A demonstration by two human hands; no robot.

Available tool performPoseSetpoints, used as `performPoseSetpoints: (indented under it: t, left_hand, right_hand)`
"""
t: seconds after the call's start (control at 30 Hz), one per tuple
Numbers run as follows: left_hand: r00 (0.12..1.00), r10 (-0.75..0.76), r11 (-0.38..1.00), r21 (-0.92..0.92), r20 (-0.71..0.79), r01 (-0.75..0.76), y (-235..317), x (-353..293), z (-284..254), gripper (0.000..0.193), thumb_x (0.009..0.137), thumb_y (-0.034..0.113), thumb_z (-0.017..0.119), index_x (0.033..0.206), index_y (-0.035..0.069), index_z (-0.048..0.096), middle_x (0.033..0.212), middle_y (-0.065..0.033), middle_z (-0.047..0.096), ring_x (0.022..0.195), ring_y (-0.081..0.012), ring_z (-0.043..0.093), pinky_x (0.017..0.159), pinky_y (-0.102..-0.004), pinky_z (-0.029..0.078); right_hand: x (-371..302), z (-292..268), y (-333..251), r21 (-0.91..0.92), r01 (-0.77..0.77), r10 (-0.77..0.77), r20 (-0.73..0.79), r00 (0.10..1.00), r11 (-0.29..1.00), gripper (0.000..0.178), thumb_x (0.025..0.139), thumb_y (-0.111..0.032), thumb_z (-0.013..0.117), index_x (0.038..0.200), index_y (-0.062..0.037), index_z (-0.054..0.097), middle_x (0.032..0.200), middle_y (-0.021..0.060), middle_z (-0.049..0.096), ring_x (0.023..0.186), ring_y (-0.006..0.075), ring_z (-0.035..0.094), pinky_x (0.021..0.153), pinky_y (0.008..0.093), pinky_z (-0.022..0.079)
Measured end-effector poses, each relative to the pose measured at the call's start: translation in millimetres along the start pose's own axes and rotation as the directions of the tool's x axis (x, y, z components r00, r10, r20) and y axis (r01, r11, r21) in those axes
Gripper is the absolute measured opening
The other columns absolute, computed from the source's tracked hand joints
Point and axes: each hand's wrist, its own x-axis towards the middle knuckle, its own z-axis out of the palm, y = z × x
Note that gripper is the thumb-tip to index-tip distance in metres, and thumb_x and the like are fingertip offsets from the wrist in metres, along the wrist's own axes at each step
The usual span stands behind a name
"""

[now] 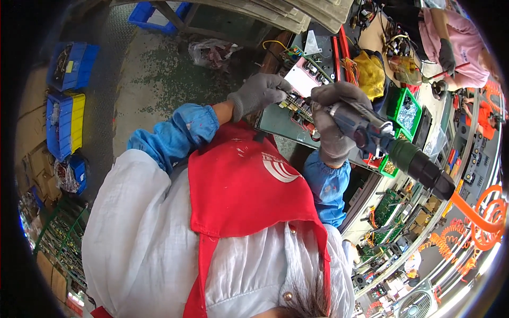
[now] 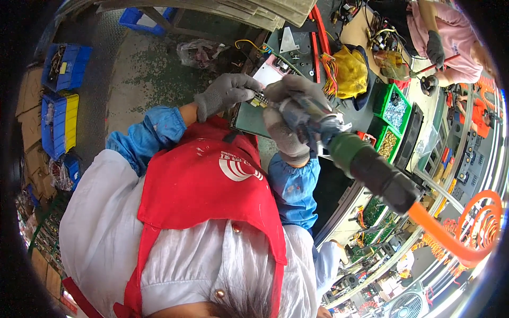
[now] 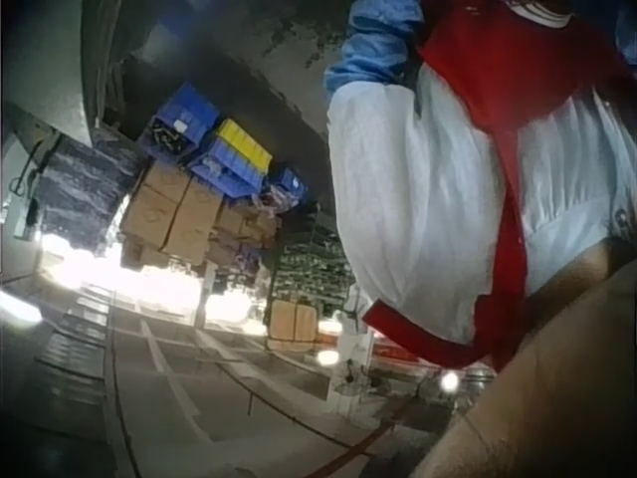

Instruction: The person assembles electronic components and circuit boards into a housing by securing them with screws using an electric screwdriver.

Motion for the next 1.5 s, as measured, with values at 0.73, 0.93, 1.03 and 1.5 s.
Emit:
performPoseSetpoints:
  t: [0.73, 0.93, 1.03, 1.5]
  left_hand:
    - [0.995, 0.054, 0.444, 0.89, 0.088, -0.103, 44.0, 12.1, 17.8, 0.03, 0.079, 0.025, 0.06, 0.104, 0.009, 0.067, 0.094, -0.0147, 0.068, 0.091, -0.0306, 0.065, 0.08, -0.0389, 0.051]
    - [0.979, 0.121, 0.369, 0.909, 0.162, -0.196, 45.5, 19.5, 23.6, 0.027, 0.08, 0.025, 0.056, 0.1, 0.013, 0.069, 0.091, -0.0154, 0.067, 0.086, -0.033, 0.065, 0.075, -0.0426, 0.051]
    - [0.964, 0.241, 0.511, 0.83, 0.111, -0.223, 43.0, 21.1, 31.5, 0.021, 0.081, 0.023, 0.055, 0.085, 0.007, 0.067, 0.082, -0.0149, 0.066, 0.078, -0.0301, 0.065, 0.07, -0.0401, 0.051]
    - [0.943, -0.332, 0.93, 0.162, -0.018, 0.33, 58.2, 66.0, 115.6, 0.033, 0.094, 0.027, 0.048, 0.11, 0.002, 0.061, 0.08, -0.0025, 0.058, 0.069, -0.0086, 0.058, 0.057, -0.0222, 0.048]
  right_hand:
    - [0.9, 2.1, -5.5, 0.005, 0.117, -0.11, -0.29, 0.951, 0.993, 0.056, 0.064, 0.012, 0.067, 0.117, -0.0025, 0.056, 0.086, 0.0107, 0.066, 0.08, 0.0236, 0.066, 0.074, 0.037, 0.055]
    - [2.1, -32.2, -34.4, -0.191, 0.19, -0.255, -0.423, 0.869, 0.963, 0.051, 0.062, -0.003, 0.06, 0.113, 0.0048, 0.056, 0.077, 0.0141, 0.061, 0.068, 0.0263, 0.063, 0.06, 0.0365, 0.056]
    - [-7.4, -71.4, -37.7, -0.176, 0.086, -0.164, -0.495, 0.853, 0.981, 0.054, 0.065, 0.01, 0.059, 0.118, -0.0004, 0.053, 0.081, 0.015, 0.065, 0.063, 0.0167, 0.061, 0.059, 0.0285, 0.052]
    - [6.2, -114.4, -16.1, -0.337, 0.044, -0.239, -0.564, 0.791, 0.94, 0.048, 0.066, -0.004, 0.06, 0.113, 0.0027, 0.053, 0.081, 0.0136, 0.067, 0.077, 0.0184, 0.063, 0.083, 0.0328, 0.047]
